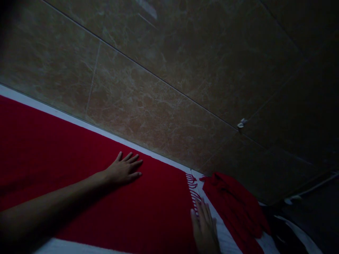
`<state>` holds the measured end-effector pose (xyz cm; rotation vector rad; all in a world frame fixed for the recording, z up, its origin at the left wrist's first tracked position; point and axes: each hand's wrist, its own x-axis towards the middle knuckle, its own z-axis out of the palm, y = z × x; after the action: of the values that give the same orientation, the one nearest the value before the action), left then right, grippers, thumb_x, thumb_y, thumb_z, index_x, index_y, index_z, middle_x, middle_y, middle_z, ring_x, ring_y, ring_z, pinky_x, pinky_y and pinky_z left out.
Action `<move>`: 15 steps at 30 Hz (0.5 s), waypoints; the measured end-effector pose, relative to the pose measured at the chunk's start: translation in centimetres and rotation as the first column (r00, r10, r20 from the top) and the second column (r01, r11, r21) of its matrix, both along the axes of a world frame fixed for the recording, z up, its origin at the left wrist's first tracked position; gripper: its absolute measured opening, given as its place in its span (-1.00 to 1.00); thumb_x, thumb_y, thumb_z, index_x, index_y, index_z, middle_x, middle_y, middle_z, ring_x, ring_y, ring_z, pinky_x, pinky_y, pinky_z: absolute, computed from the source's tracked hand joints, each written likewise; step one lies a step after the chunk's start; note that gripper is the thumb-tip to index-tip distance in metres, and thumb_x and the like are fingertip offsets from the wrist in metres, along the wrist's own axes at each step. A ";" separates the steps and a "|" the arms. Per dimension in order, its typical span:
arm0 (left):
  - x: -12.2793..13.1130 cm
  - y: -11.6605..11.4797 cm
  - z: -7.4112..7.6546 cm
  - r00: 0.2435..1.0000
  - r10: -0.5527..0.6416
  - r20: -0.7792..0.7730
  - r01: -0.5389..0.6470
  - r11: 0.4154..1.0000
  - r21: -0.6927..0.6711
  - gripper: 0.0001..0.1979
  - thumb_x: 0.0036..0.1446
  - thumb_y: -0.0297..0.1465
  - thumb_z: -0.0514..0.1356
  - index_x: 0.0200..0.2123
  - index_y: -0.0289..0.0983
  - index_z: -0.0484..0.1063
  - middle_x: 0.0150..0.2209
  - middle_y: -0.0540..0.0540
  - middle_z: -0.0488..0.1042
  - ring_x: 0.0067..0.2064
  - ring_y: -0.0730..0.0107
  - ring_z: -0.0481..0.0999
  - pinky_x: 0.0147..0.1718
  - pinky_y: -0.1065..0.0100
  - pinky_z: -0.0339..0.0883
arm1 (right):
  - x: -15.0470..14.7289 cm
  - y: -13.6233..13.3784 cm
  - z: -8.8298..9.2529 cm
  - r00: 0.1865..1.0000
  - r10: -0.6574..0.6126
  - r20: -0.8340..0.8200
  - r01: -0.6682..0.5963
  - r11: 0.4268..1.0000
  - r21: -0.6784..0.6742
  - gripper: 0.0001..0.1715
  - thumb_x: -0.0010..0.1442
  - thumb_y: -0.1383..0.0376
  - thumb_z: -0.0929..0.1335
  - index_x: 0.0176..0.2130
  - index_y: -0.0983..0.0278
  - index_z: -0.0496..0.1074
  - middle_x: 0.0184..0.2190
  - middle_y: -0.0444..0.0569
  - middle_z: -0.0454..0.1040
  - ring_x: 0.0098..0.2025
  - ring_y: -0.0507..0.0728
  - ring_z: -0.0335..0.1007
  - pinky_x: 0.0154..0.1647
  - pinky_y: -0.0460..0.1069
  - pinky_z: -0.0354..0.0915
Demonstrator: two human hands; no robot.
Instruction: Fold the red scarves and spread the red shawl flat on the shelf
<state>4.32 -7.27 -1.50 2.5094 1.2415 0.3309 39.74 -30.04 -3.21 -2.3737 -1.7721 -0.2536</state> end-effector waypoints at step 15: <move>0.2 0.2 -0.3 1.000 -0.021 -0.015 0.020 0.999 -0.024 -0.24 0.32 0.10 -0.04 0.45 -0.16 0.12 0.49 -0.26 -0.07 0.51 -0.22 -0.22 0.36 -0.43 -0.42 | -13.6 19.2 0.9 0.946 0.236 -0.221 -0.280 0.940 -0.195 -0.28 0.50 0.01 0.07 0.47 0.23 0.05 0.51 0.04 -0.12 0.53 0.26 -0.29 0.47 0.41 -0.32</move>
<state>4.54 -7.09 -1.77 2.5067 1.2174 0.2912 26.13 -10.79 -2.32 -2.1744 -2.0808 0.2183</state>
